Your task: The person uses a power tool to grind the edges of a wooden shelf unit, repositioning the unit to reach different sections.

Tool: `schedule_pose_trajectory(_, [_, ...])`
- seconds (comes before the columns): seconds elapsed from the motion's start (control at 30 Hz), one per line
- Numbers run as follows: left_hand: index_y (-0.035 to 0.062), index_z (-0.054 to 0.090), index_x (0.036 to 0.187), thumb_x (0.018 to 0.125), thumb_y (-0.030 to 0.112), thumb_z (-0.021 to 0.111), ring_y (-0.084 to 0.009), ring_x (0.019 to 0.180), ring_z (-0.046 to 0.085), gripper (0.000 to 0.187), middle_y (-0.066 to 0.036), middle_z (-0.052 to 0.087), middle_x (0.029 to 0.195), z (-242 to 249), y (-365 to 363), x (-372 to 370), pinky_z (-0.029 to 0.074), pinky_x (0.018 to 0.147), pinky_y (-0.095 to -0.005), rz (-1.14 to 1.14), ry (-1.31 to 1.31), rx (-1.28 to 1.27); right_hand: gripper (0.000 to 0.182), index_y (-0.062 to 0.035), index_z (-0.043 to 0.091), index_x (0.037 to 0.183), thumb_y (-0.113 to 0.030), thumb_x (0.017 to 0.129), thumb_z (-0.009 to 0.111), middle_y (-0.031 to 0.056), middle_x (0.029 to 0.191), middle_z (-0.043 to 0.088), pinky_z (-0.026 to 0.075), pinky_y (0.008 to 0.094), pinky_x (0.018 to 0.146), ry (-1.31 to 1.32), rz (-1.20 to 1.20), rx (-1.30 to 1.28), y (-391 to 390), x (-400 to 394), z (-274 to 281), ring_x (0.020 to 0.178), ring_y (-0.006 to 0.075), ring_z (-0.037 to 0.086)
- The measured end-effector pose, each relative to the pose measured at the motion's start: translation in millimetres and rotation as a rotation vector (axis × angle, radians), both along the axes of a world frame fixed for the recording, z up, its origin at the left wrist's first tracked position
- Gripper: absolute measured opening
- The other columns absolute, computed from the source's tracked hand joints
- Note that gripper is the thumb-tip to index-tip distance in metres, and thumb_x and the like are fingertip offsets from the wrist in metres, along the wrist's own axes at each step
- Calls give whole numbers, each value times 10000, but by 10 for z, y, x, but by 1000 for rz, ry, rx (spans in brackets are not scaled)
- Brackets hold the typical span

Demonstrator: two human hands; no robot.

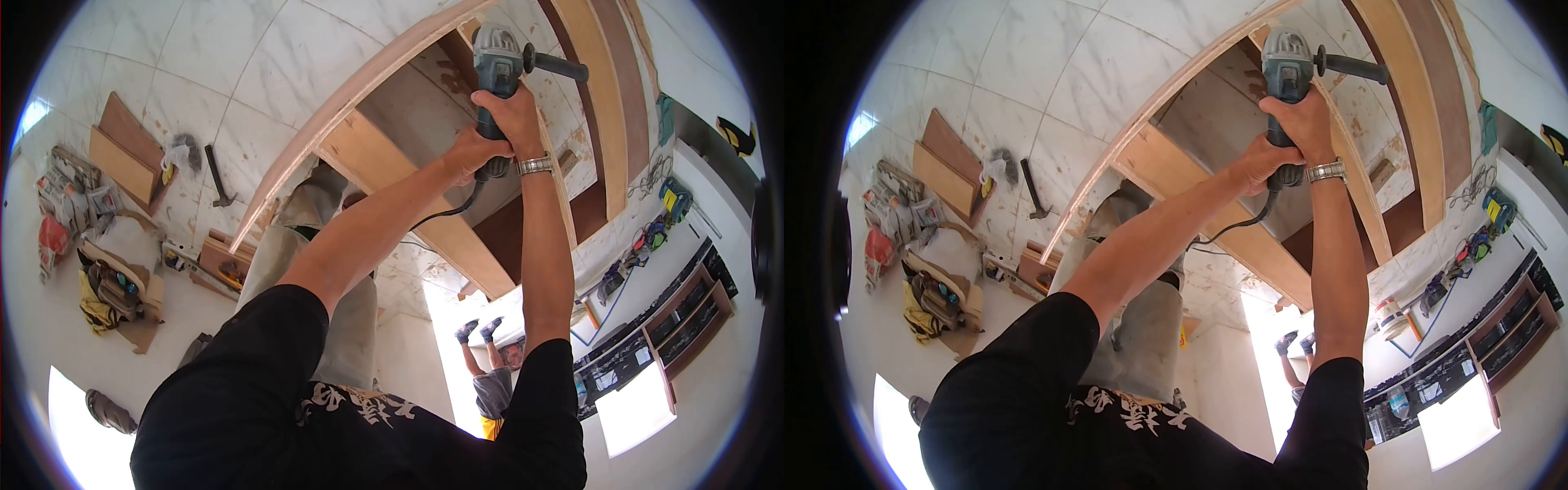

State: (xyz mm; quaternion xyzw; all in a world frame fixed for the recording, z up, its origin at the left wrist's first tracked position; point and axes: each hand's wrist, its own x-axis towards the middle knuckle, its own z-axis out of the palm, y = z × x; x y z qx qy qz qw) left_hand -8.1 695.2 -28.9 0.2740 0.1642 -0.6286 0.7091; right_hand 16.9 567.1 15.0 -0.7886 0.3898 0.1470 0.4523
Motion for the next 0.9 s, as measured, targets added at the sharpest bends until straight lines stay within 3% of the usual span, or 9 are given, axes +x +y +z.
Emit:
schedule_pose_trajectory(0.2, [61,652,1149,762,111,833,-175,881,696,430,-60,715,997,-21,-8,6,584,800,-356,-37,-5,-9,411,33,688,995,-258,748,840,83,840,700,530,327,675,-19,-28,-30,17,-8,50,722,160,640])
schedule_pose_trajectory(0.3, [62,657,1137,757,116,834,-175,883,695,423,-58,717,989,-27,-30,-34,578,799,-354,-6,-12,3,393,30,689,902,-266,691,840,111,771,701,531,353,653,-39,-41,-28,14,-8,27,688,197,659])
schedule_pose_trajectory(0.4, [65,663,1133,754,112,834,-171,893,699,418,-58,721,991,-115,-49,-26,578,812,-351,-17,-30,-15,403,34,688,1008,-242,755,836,78,840,700,528,326,674,47,-17,-46,32,54,111,722,154,636])
schedule_pose_trajectory(0.9, [56,674,1106,725,112,840,-167,849,695,419,-59,720,955,-112,-72,87,571,774,-345,17,-90,50,400,38,683,1016,-246,777,832,67,851,694,525,310,675,-70,19,37,-23,147,27,737,145,634])
